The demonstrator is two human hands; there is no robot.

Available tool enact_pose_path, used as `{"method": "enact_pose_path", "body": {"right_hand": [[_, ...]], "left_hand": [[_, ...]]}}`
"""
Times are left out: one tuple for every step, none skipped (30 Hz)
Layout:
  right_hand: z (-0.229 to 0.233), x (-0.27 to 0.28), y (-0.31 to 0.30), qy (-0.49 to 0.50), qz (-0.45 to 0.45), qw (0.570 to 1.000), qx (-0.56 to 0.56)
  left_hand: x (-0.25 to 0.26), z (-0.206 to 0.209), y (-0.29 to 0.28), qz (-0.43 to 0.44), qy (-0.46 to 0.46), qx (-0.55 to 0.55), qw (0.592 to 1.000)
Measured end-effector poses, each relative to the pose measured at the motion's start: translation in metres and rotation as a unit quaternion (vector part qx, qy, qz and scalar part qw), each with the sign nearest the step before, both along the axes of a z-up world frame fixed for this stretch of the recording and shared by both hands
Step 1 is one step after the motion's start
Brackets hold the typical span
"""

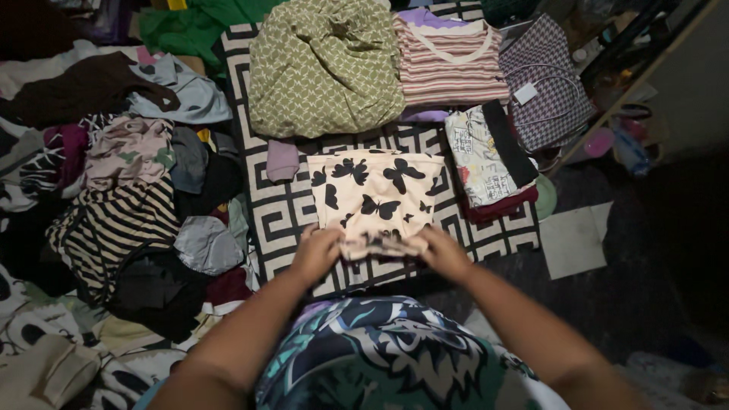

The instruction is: The person folds multiple garments one by one on a patterned surface. They pick up each item, smooth it, fold it into a compact rectangle, and place it into a growing stack. The items include various tops and shorts with different patterns and colors.

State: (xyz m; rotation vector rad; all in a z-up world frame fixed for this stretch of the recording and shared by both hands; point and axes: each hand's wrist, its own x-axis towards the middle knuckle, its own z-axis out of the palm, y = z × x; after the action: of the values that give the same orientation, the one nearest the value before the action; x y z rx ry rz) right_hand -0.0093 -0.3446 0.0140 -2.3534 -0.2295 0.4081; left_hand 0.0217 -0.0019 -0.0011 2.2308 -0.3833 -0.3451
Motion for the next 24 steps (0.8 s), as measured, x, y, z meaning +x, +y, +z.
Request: {"method": "enact_pose_path", "body": {"right_hand": [[0.000, 0.014, -0.005, -0.014, -0.018, 1.000, -0.011], [-0.001, 0.027, -0.007, -0.028, -0.035, 0.999, -0.022], [0.000, 0.038, -0.010, -0.011, -0.054, 0.998, 0.003], [0.000, 0.052, -0.015, 0.006, -0.073, 0.997, 0.028], [0.000, 0.067, -0.018, 0.022, -0.092, 0.994, 0.052], [-0.003, 0.084, -0.018, -0.003, -0.096, 0.992, 0.078], [-0.007, 0.101, -0.018, -0.027, -0.099, 0.989, 0.103], [-0.012, 0.114, -0.017, -0.051, -0.101, 0.985, 0.128], [-0.018, 0.126, -0.015, -0.080, -0.111, 0.983, 0.120], [-0.025, 0.136, -0.013, -0.109, -0.121, 0.980, 0.111], [-0.033, 0.143, -0.011, -0.137, -0.130, 0.977, 0.103], [-0.040, 0.147, -0.007, -0.136, -0.151, 0.976, 0.079], [-0.046, 0.150, -0.002, -0.135, -0.172, 0.974, 0.055], [-0.051, 0.152, 0.002, -0.133, -0.192, 0.972, 0.031], [-0.053, 0.153, 0.005, -0.113, -0.210, 0.971, -0.010], [-0.053, 0.153, 0.008, -0.093, -0.228, 0.968, -0.052], [-0.051, 0.152, 0.012, -0.073, -0.244, 0.962, -0.094], [-0.046, 0.152, 0.015, -0.064, -0.256, 0.960, -0.096], [-0.040, 0.151, 0.019, -0.054, -0.268, 0.957, -0.098], [-0.033, 0.148, 0.023, -0.045, -0.279, 0.954, -0.099], [-0.024, 0.143, 0.025, -0.115, -0.265, 0.950, -0.116], [-0.014, 0.136, 0.025, -0.186, -0.249, 0.941, -0.131], [-0.006, 0.129, 0.029, -0.255, -0.232, 0.927, -0.146], [0.000, 0.125, 0.035, -0.223, -0.183, 0.946, -0.149]], "left_hand": [[0.011, 0.001, -0.002, 0.010, -0.008, 0.005, 1.000], [0.022, 0.003, -0.003, 0.021, -0.015, 0.011, 1.000], [0.033, 0.003, -0.006, 0.041, -0.001, 0.024, 0.999], [0.046, 0.001, -0.010, 0.060, 0.013, 0.036, 0.997], [0.060, -0.002, -0.013, 0.079, 0.026, 0.049, 0.995], [0.076, -0.006, -0.019, 0.117, 0.029, -0.008, 0.993], [0.092, -0.012, -0.027, 0.153, 0.032, -0.064, 0.986], [0.105, -0.019, -0.033, 0.189, 0.035, -0.121, 0.974], [0.115, -0.025, -0.037, 0.206, 0.016, -0.118, 0.971], [0.124, -0.032, -0.042, 0.224, -0.003, -0.116, 0.968], [0.131, -0.038, -0.046, 0.241, -0.021, -0.114, 0.964], [0.135, -0.043, -0.049, 0.267, -0.016, -0.097, 0.959], [0.140, -0.046, -0.052, 0.293, -0.012, -0.080, 0.953], [0.143, -0.047, -0.053, 0.319, -0.006, -0.063, 0.946], [0.146, -0.045, -0.052, 0.321, 0.003, -0.043, 0.946], [0.148, -0.043, -0.051, 0.321, 0.013, -0.025, 0.947], [0.150, -0.038, -0.050, 0.322, 0.022, -0.006, 0.947], [0.150, -0.032, -0.049, 0.321, 0.051, 0.008, 0.946], [0.149, -0.025, -0.049, 0.319, 0.079, 0.021, 0.944], [0.147, -0.018, -0.050, 0.318, 0.108, 0.035, 0.941], [0.142, -0.011, -0.054, 0.319, 0.035, 0.040, 0.946], [0.133, -0.004, -0.060, 0.318, -0.038, 0.046, 0.946], [0.124, 0.002, -0.065, 0.316, -0.111, 0.051, 0.941], [0.116, 0.007, -0.070, 0.201, -0.077, 0.184, 0.959]]}}
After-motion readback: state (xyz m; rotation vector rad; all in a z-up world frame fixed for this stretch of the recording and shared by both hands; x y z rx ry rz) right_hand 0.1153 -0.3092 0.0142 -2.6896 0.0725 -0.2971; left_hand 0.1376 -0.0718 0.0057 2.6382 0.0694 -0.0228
